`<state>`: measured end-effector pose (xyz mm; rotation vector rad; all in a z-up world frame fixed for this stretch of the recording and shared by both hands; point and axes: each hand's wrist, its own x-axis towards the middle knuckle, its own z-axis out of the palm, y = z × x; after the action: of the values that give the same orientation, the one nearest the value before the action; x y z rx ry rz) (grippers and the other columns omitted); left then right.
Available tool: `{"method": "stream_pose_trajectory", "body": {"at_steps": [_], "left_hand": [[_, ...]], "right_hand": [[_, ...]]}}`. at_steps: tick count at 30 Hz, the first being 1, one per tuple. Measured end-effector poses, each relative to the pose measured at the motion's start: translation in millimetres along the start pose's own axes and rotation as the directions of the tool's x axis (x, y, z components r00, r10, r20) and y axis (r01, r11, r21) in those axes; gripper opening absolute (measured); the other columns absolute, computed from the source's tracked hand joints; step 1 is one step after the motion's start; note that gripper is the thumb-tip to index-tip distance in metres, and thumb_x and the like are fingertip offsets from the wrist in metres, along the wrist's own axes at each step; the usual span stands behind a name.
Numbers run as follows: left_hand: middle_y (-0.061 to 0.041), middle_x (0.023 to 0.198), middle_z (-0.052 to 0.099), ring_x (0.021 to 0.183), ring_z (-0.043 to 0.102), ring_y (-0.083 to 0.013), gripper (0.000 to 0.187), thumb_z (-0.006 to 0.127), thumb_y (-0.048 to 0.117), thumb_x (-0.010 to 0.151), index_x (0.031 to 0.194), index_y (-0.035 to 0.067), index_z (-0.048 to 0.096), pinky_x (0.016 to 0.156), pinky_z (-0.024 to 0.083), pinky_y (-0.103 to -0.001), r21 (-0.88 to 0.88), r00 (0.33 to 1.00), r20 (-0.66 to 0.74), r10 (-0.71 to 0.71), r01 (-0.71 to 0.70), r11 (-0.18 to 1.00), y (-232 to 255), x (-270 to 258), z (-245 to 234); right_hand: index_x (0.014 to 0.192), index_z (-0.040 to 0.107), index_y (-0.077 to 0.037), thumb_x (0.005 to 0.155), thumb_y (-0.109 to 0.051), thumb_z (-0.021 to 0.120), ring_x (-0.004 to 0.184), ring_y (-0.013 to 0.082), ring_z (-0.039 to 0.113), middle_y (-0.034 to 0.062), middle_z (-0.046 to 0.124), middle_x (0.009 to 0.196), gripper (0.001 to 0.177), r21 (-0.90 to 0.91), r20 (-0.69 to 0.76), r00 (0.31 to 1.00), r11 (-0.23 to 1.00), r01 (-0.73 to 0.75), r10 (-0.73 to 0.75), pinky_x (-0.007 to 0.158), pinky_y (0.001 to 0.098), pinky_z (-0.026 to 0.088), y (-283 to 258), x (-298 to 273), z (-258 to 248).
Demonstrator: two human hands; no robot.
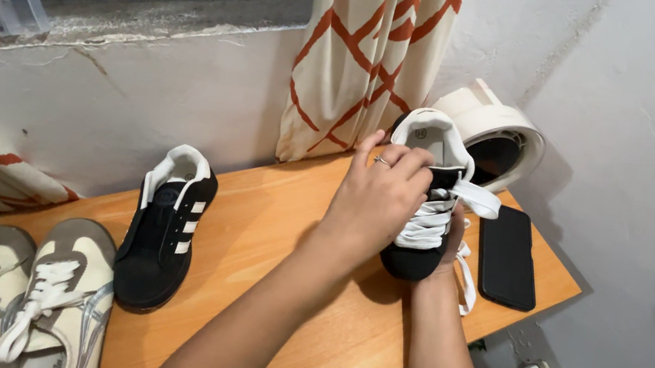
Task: The person removes the white laces from a black sneaker and then re-laces it by threading the laces through the eyelets and tying a bow. The task is performed on a wooden table with other shoes and items nearby.
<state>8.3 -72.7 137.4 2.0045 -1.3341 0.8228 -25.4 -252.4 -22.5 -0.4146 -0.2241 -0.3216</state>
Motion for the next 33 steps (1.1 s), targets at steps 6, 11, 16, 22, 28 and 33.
{"method": "stream_pose_trajectory", "body": {"at_steps": [6, 11, 16, 22, 28, 33], "left_hand": [[-0.002, 0.116, 0.063, 0.115, 0.057, -0.0217, 0.009, 0.066, 0.017, 0.086, 0.093, 0.014, 0.071, 0.113, 0.030, -0.048, 0.015, 0.994, -0.058, 0.098, -0.097, 0.995, -4.8, 9.8, -11.3], [0.003, 0.116, 0.063, 0.113, 0.058, -0.0151, 0.010, 0.063, 0.016, 0.092, 0.096, 0.017, 0.071, 0.111, 0.031, -0.038, 0.174, 0.979, -0.093, 0.183, -0.165, 0.971, -7.8, 8.3, -12.3], [0.003, 0.112, 0.062, 0.109, 0.058, -0.0145, 0.009, 0.063, 0.017, 0.091, 0.096, 0.018, 0.071, 0.106, 0.030, -0.036, 0.219, 0.982, -0.048, 0.184, -0.169, 0.961, -12.4, -1.6, -8.3], [0.003, 0.113, 0.064, 0.106, 0.060, -0.0145, 0.018, 0.066, 0.018, 0.091, 0.108, 0.015, 0.069, 0.101, 0.036, -0.032, 0.247, 0.956, -0.101, 0.274, -0.243, 0.938, -14.2, -17.7, -6.7], [-0.003, 0.096, 0.067, 0.099, 0.064, -0.0224, 0.020, 0.071, 0.020, 0.084, 0.098, 0.008, 0.064, 0.089, 0.043, -0.041, -0.147, 0.987, 0.071, 0.142, -0.130, 0.981, -23.5, -6.1, -1.6], [-0.007, 0.091, 0.073, 0.094, 0.068, -0.0266, 0.011, 0.071, 0.019, 0.087, 0.094, 0.011, 0.068, 0.087, 0.048, -0.044, -0.303, 0.884, 0.467, -0.032, 0.194, 0.933, -43.5, 11.6, -13.6]], "right_hand": [[0.153, 0.046, -0.010, 0.091, -0.046, 0.072, 0.137, 0.0285, 0.054, 0.0110, 0.055, 0.150, 0.076, -0.078, 0.070, 0.997, 0.997, -0.009, 0.014, 0.118, 0.0454, 0.041, 2.7, 0.4, 35.6], [0.149, 0.050, -0.006, 0.095, -0.039, 0.069, 0.133, 0.0297, 0.056, 0.0139, 0.058, 0.145, 0.066, -0.080, 0.044, 0.997, 0.995, -0.060, 0.064, 0.118, 0.0445, 0.042, 2.6, 3.6, 34.6], [0.141, 0.056, -0.005, 0.094, -0.033, 0.063, 0.128, 0.0296, 0.060, 0.0128, 0.064, 0.137, 0.055, -0.095, -0.105, 0.994, 0.995, -0.031, 0.021, 0.116, 0.0446, 0.044, 1.4, 8.1, 13.8], [0.140, 0.057, -0.004, 0.098, -0.030, 0.059, 0.123, 0.0303, 0.063, 0.0145, 0.066, 0.134, 0.050, -0.037, -0.058, 0.997, 0.998, -0.048, 0.046, 0.112, 0.0450, 0.047, 1.6, 9.2, -2.4], [0.135, 0.059, -0.002, 0.097, -0.028, 0.053, 0.116, 0.0308, 0.066, 0.0164, 0.068, 0.127, 0.047, -0.065, -0.195, 0.974, 0.990, -0.126, 0.112, 0.104, 0.0455, 0.052, 1.0, 10.4, -16.8], [0.136, 0.058, 0.001, 0.100, -0.023, 0.048, 0.119, 0.0299, 0.065, 0.0169, 0.067, 0.130, 0.044, -0.095, -0.169, 0.975, 0.982, -0.164, 0.146, 0.109, 0.0439, 0.050, 3.0, 15.5, -27.0]]}}
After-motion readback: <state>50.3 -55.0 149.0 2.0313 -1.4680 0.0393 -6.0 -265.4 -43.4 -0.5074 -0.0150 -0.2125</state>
